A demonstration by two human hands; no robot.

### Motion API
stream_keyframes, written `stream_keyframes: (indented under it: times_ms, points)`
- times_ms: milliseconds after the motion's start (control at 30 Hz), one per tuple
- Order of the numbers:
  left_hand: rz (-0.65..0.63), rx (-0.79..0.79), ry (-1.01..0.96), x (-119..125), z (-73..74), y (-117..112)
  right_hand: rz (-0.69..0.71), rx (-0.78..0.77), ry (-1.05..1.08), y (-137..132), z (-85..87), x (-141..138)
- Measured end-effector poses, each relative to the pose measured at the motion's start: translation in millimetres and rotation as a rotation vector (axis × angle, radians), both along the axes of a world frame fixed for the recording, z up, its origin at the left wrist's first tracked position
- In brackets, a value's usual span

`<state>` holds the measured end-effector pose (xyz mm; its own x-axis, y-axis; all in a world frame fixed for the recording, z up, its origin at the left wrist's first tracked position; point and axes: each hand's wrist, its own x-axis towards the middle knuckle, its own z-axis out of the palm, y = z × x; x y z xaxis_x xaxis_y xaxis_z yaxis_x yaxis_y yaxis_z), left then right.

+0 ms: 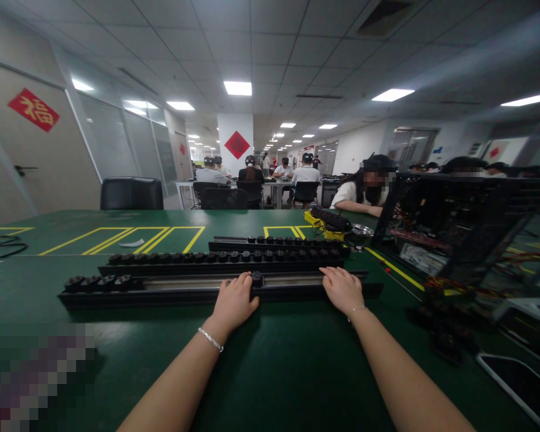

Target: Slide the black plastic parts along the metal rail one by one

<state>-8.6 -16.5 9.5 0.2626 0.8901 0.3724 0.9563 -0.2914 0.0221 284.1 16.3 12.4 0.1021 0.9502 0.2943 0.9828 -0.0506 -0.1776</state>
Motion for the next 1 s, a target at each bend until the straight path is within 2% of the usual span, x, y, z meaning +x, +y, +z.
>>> stream_keyframes:
  times_ms: [400,1000]
  points:
    - [-0.021,-0.050,-0.010,0.2,0.6,-1.5,-0.002,-0.025,-0.019,-1.5,2.7,-0.7]
    - [-0.012,-0.016,-0.030,2.6,-0.1,-2.6,0.000,-0.010,0.003,0.1,0.1,0.5]
